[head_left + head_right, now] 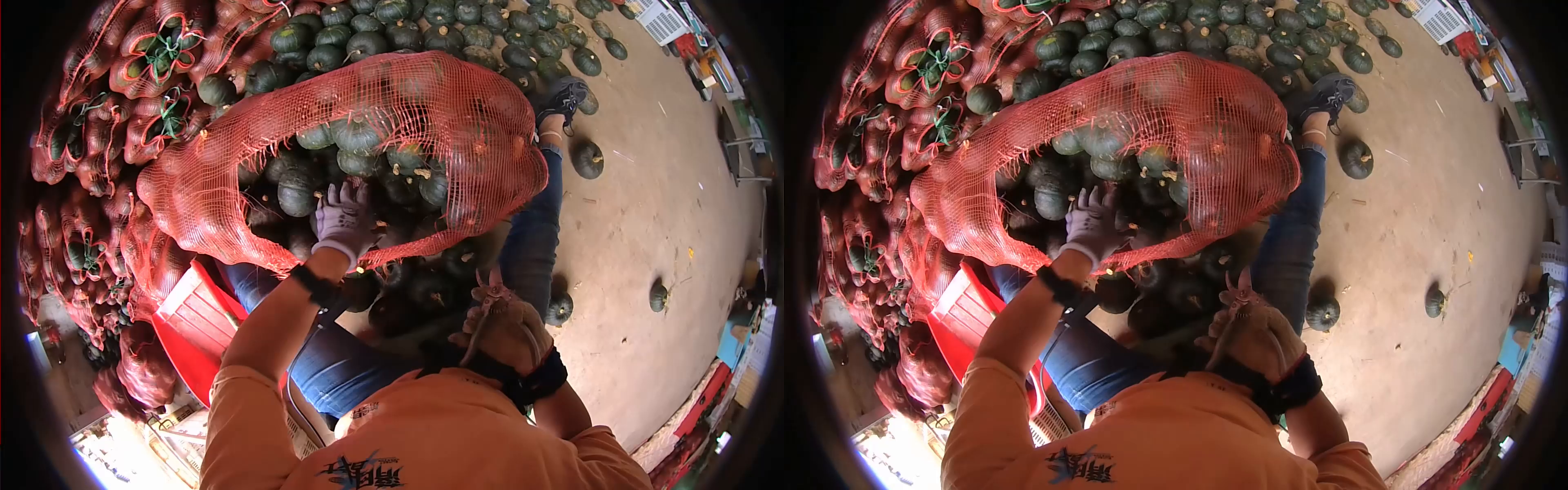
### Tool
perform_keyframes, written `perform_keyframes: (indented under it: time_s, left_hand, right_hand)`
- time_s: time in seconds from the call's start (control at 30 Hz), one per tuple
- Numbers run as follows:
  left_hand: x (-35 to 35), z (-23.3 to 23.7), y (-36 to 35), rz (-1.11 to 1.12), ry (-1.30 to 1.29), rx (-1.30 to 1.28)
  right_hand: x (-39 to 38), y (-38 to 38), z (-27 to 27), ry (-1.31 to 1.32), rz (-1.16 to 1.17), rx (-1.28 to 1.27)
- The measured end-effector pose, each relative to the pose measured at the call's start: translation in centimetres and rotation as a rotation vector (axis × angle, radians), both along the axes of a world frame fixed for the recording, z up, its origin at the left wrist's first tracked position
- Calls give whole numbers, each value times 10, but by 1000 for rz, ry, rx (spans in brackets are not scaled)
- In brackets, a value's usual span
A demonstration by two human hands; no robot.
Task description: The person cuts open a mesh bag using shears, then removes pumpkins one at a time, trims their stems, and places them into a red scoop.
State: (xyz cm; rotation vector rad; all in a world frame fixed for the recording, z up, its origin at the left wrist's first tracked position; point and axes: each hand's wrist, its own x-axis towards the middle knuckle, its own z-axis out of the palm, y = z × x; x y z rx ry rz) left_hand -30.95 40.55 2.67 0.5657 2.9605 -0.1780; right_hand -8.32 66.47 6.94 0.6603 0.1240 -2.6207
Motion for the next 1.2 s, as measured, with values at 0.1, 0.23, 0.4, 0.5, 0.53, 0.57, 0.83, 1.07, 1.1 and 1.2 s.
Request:
perform_keyframes:
  time_s: [0.1, 0.23, 0.4, 0.5, 0.53, 0.57, 0.83, 1.07, 1.1, 1.2]
  left_hand:
    - [-18, -50, 10, 50, -175, -48]
    - [-11, 1, -6, 83, -422, 480]
    - [78, 28, -33, 11, -669, 1695]
    - [115, 49, -27, 72, -863, 2053]
    - [120, 43, -27, 13, -748, 1908]
    - [125, 37, -29, 17, -679, 1828]
    - [138, 41, -42, 12, -581, 1555]
    - [170, 70, -103, 326, -575, 1843]
    - [179, 61, -131, 328, -363, 1882]
    - [224, 82, -213, 941, -18, 1840]
  right_hand:
    - [0, 2, -4, -82, 54, -54]
    - [-1, -10, 19, -120, 29, 122]
    - [-16, -37, 56, 353, 528, 1337]
    - [-32, -60, 82, 698, 628, 1946]
    - [-36, -63, 92, 783, 636, 2102]
    - [-39, -62, 98, 915, 675, 2248]
    - [-30, -67, 87, 1052, 862, 2128]
    - [-38, -65, 58, 72, 268, 226]
    - [-39, -53, 47, 16, 212, 178]
    - [-14, -20, 18, -63, 139, 225]
